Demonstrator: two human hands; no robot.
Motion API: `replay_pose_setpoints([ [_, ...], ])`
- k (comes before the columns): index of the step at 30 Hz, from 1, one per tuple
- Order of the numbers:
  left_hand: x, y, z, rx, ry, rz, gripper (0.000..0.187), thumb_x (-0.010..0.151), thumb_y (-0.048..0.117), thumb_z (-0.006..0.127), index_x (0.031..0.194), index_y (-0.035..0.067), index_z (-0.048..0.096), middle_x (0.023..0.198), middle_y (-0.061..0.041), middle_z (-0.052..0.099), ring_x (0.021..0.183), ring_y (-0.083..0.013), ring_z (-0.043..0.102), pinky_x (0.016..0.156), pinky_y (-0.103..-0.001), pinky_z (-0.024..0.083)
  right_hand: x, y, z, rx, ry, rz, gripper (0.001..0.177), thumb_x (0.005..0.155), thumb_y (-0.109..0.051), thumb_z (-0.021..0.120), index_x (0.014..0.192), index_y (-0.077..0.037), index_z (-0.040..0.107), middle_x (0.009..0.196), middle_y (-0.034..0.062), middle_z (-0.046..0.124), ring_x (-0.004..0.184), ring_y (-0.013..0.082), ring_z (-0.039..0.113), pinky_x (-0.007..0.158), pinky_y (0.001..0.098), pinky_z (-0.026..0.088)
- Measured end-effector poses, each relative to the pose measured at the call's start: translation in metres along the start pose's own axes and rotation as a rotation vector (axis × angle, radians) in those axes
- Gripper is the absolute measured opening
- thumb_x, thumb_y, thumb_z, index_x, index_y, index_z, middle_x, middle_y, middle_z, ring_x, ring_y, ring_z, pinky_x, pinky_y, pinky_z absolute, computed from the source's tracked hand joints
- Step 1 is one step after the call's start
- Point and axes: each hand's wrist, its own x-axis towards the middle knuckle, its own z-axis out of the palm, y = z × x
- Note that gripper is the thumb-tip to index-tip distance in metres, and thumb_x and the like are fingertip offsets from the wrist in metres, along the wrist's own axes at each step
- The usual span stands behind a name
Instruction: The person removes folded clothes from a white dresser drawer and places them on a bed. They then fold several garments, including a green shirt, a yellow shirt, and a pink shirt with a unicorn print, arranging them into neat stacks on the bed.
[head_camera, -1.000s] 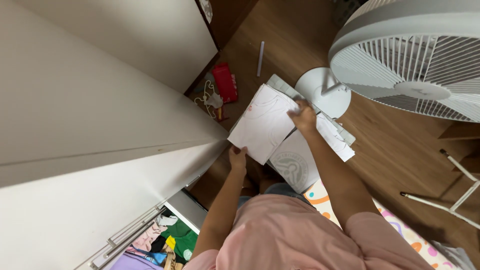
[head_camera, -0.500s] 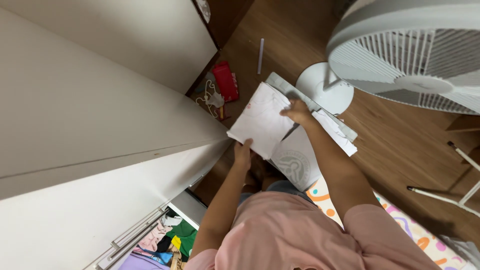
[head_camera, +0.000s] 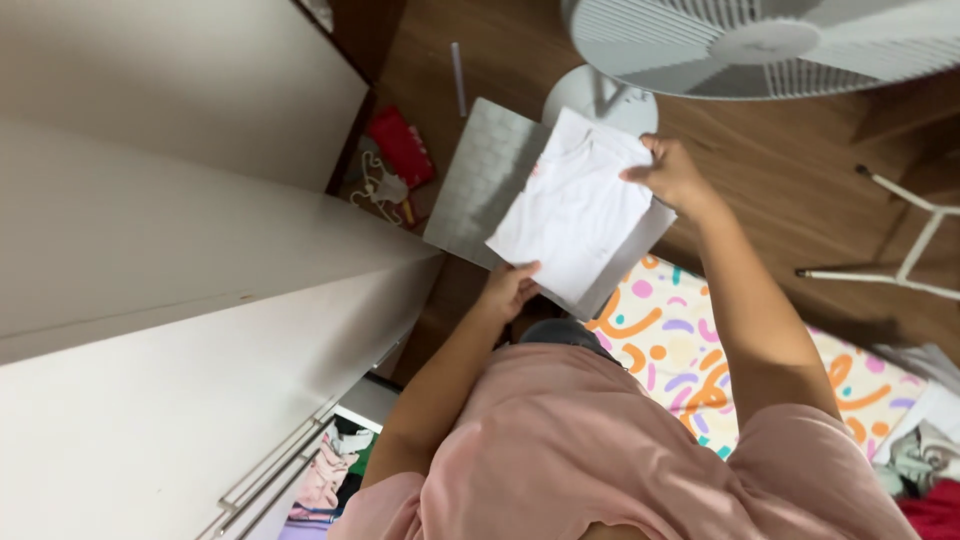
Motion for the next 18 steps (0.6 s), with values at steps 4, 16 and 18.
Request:
replay_pose_setpoints([
  [4,0.023,-0.044,-0.004,0.072,-0.004,-0.085,0.048,0.087,0.012,0.077,0.131,0.011,0.058,0.121,-0.005,0.067,0.106,-0.0209,0.065,0.089,-0.036,0.056,-0.021,0.062,0.001,0.015,-0.003,0.219,0.060,0.080,-0.010,0.081,0.135,0.005,0.064,0.124,0.0166,0.072,0.107,0.0240,0.068,0.097,0.0339,0.052],
  [16,0.058,-0.098,-0.014,0.105,0.115,-0.041,0.032,0.090,0.004,0.072,0.120,0.005,0.062,0.121,-0.008,0.067,0.105,-0.0220,0.067,0.088,-0.039,0.061,-0.024,0.141,0.022,-0.033,0.094,0.253,0.074,0.079,-0.014,0.085,0.142,0.008,0.054,0.138,0.0206,0.064,0.123,0.0273,0.065,0.107,0.0345,0.047],
  [18,0.057,-0.097,-0.014,0.094,0.128,-0.029,0.031,0.090,0.002,0.072,0.119,0.003,0.063,0.119,-0.009,0.067,0.102,-0.0223,0.067,0.086,-0.038,0.062,-0.022,0.141,0.020,-0.015,0.090,0.277,0.077,0.076,-0.017,0.085,0.142,0.008,0.054,0.136,0.0208,0.067,0.122,0.0279,0.066,0.106,0.0358,0.049],
])
